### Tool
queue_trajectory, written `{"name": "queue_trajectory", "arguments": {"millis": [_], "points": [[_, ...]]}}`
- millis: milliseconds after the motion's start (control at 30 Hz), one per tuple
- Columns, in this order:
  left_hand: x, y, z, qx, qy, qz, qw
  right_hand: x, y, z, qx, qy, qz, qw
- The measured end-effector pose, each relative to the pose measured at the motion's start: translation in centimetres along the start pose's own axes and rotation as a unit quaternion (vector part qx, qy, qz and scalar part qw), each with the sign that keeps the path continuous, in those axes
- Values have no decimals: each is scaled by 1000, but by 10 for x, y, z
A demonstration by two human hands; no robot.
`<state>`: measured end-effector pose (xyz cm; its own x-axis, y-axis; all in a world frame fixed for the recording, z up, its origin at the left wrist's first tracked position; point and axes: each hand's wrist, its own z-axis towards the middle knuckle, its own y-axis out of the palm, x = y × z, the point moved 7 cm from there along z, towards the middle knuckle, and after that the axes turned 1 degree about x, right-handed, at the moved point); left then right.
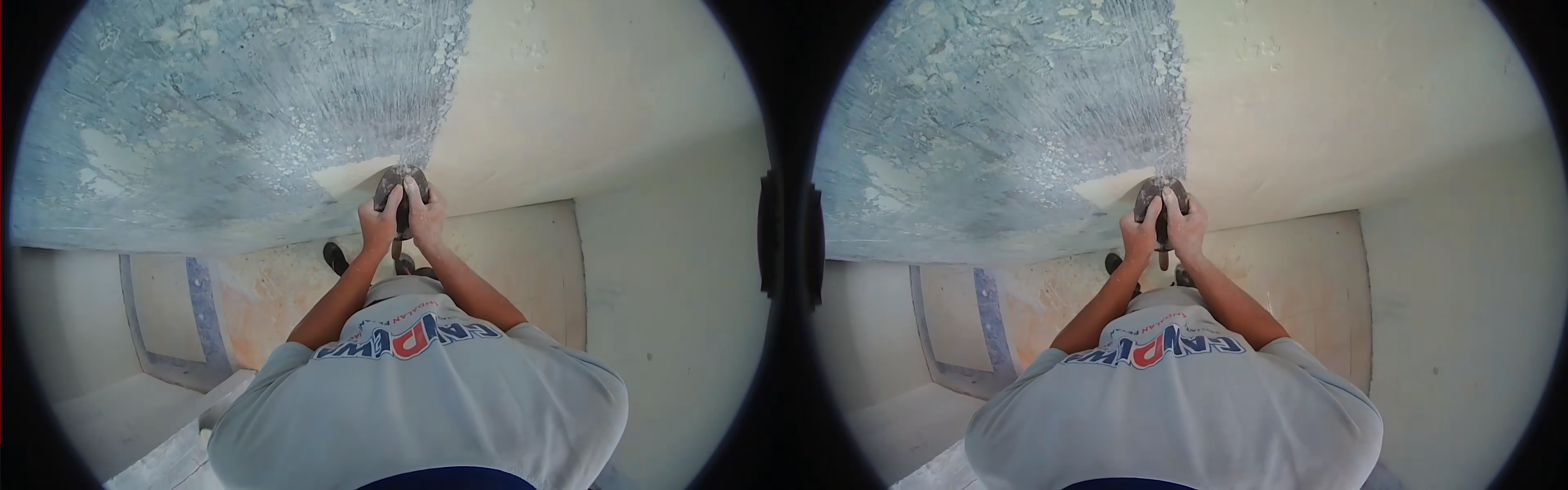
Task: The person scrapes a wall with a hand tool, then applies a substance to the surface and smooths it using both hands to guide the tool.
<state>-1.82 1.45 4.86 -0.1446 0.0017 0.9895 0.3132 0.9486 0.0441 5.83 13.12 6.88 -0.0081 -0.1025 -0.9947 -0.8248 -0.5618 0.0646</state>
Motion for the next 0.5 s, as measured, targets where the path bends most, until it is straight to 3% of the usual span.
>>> {"name": "queue_trajectory", "arguments": {"millis": [100,233,333,433,500], "points": [[-7,-1,-6,27,-14,-15,999,24,0,4,1,3,-11,1000],[53,-1,-3,26,66,-49,996,-33,13,3,-4,-21,32,999],[27,-4,-2,27,32,-49,998,-16,10,3,4,-31,-13,999],[18,-5,-4,42,58,-20,997,8,8,1,17,7,12,1000],[53,-5,0,33,60,-19,998,-34,14,4,3,-7,11,1000]]}}
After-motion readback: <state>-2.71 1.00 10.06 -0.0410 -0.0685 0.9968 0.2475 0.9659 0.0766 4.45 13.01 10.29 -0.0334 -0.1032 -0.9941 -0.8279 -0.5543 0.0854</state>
